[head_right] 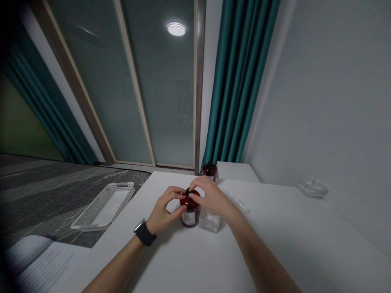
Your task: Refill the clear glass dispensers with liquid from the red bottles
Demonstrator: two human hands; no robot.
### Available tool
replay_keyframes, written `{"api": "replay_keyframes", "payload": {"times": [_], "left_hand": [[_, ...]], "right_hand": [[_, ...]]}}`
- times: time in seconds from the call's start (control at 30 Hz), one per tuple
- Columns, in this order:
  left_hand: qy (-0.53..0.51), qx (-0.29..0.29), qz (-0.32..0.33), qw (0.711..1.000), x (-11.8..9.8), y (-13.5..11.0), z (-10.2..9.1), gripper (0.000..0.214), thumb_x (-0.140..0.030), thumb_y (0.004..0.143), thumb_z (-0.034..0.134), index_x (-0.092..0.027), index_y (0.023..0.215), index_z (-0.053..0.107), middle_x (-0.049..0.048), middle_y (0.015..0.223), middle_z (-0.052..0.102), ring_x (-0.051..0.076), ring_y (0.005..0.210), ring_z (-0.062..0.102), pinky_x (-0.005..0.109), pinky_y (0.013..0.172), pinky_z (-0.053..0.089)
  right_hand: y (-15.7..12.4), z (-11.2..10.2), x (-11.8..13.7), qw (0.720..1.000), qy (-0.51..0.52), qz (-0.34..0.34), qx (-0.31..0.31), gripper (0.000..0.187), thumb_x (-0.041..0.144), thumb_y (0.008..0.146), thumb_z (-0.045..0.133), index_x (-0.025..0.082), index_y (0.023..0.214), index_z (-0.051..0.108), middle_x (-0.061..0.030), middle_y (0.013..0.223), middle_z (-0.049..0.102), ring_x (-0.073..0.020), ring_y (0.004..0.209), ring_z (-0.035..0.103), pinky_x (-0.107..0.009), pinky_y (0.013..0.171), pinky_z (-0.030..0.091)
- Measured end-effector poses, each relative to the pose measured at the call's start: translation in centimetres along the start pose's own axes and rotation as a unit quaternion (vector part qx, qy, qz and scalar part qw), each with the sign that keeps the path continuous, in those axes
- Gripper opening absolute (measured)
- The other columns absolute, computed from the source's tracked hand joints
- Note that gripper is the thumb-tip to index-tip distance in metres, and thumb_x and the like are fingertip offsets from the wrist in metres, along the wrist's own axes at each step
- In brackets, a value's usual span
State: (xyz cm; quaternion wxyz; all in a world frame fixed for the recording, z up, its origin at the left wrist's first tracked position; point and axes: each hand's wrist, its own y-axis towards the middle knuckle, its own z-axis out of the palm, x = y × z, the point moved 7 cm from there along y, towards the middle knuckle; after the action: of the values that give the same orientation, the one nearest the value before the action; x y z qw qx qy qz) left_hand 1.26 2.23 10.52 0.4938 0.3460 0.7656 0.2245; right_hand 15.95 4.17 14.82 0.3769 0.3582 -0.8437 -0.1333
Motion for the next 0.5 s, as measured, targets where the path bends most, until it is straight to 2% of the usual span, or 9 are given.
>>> {"api": "replay_keyframes", "payload": {"times": [0.2,0.37,0.5], "left_hand": [[-0.006,-0.003,0.000,1.000,0.28,-0.02,0.00,0.016,-0.013,0.081,0.068,-0.021,0.095,0.064,0.0082,0.106,0.067,0.024,0.103,0.061,0.041,0.091,0.049],[-0.002,-0.001,-0.010,1.000,0.40,-0.01,0.04,0.015,-0.014,0.081,0.068,-0.021,0.095,0.064,0.0085,0.107,0.066,0.024,0.104,0.060,0.042,0.091,0.048],[-0.001,0.000,-0.012,1.000,0.29,-0.05,0.06,0.013,-0.015,0.082,0.068,-0.021,0.093,0.063,0.0088,0.107,0.067,0.025,0.104,0.060,0.043,0.091,0.049]], "right_hand": [[-0.13,0.17,-0.37,0.998,0.054,0.028,0.030,0.013,0.009,0.086,0.058,0.021,0.088,0.062,-0.0043,0.100,0.071,-0.0196,0.096,0.065,-0.035,0.089,0.048],[-0.26,-0.21,-0.19,0.999,0.010,0.034,0.013,0.011,0.014,0.084,0.063,0.021,0.091,0.061,-0.0018,0.088,0.065,-0.0193,0.085,0.061,-0.034,0.082,0.049],[-0.48,-0.63,-0.64,0.997,0.038,0.066,-0.006,0.016,0.016,0.088,0.056,0.021,0.102,0.061,-0.0054,0.100,0.069,-0.0205,0.094,0.064,-0.038,0.089,0.049]]}}
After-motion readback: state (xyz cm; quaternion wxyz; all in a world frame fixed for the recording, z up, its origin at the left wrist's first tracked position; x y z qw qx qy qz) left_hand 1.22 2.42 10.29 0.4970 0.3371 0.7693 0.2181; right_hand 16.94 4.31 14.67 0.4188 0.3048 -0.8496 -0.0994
